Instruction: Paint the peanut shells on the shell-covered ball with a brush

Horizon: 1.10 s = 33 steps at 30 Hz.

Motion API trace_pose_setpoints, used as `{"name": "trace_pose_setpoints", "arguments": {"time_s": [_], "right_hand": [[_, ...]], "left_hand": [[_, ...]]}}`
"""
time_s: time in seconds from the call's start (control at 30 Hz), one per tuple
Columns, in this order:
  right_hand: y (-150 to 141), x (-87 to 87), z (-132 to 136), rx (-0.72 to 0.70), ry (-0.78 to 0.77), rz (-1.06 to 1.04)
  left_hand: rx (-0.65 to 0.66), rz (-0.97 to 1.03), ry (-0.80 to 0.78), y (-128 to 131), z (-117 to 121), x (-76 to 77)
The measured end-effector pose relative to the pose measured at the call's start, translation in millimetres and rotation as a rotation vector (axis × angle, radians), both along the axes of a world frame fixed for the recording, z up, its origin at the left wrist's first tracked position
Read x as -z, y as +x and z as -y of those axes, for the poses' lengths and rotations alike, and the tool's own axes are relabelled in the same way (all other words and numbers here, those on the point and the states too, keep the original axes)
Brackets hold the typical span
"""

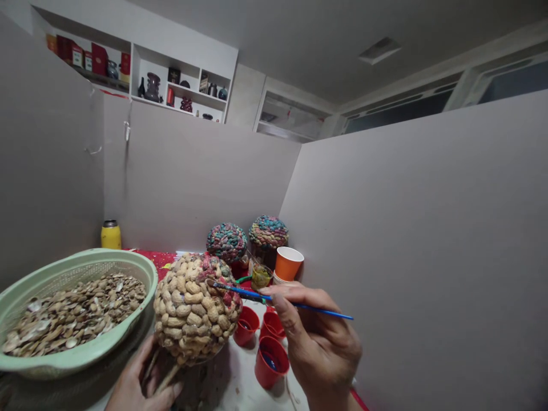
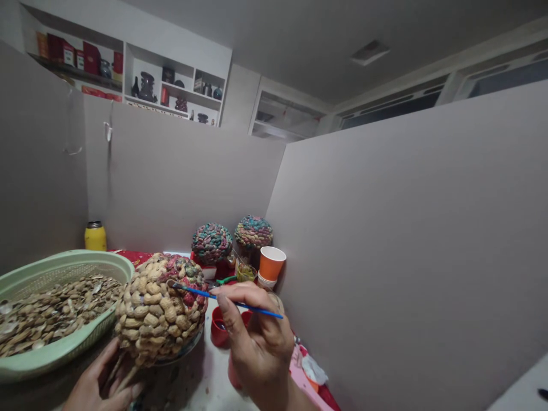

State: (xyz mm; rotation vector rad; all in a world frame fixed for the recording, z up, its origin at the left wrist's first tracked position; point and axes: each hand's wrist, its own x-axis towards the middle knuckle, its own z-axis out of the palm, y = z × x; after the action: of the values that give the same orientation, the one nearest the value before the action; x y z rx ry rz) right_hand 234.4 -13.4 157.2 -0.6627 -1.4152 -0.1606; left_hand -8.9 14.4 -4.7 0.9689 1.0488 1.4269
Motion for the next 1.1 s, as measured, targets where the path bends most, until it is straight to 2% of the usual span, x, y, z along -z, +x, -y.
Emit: {"name": "trace_pose_setpoints", "arguments": {"time_s": [0.3,0.43,0.6,0.8,0.93,1.1], "right_hand": [[8.1,-5.8,12.8,-0.095,0.064,0.067],[4.3,-3.5,9.8,-0.126,0.110,0.133],[5.8,0.1,6.4,-0.163,0.088,0.227],[11.9,-2.9,14.5,-0.130,0.087,0.200],[13.3,-3.5,17.4,-0.097,0.106,0.103],[15.6,-5.2,12.2,-0.136,0.082,0.061]], "left_hand": [[-0.113,0.025,0.058,16.2,5.4,3.5],[-0.091,0.047,0.037,15.6,2.5,14.0],[-0.094,0.025,0.029,12.3,0.0,24.5],[-0.077,0.052,0.049,15.1,2.7,18.4],[-0.095,0.054,0.042,15.5,3.0,17.8],[-0.090,-0.007,0.069,14.8,5.2,12.2]]}}
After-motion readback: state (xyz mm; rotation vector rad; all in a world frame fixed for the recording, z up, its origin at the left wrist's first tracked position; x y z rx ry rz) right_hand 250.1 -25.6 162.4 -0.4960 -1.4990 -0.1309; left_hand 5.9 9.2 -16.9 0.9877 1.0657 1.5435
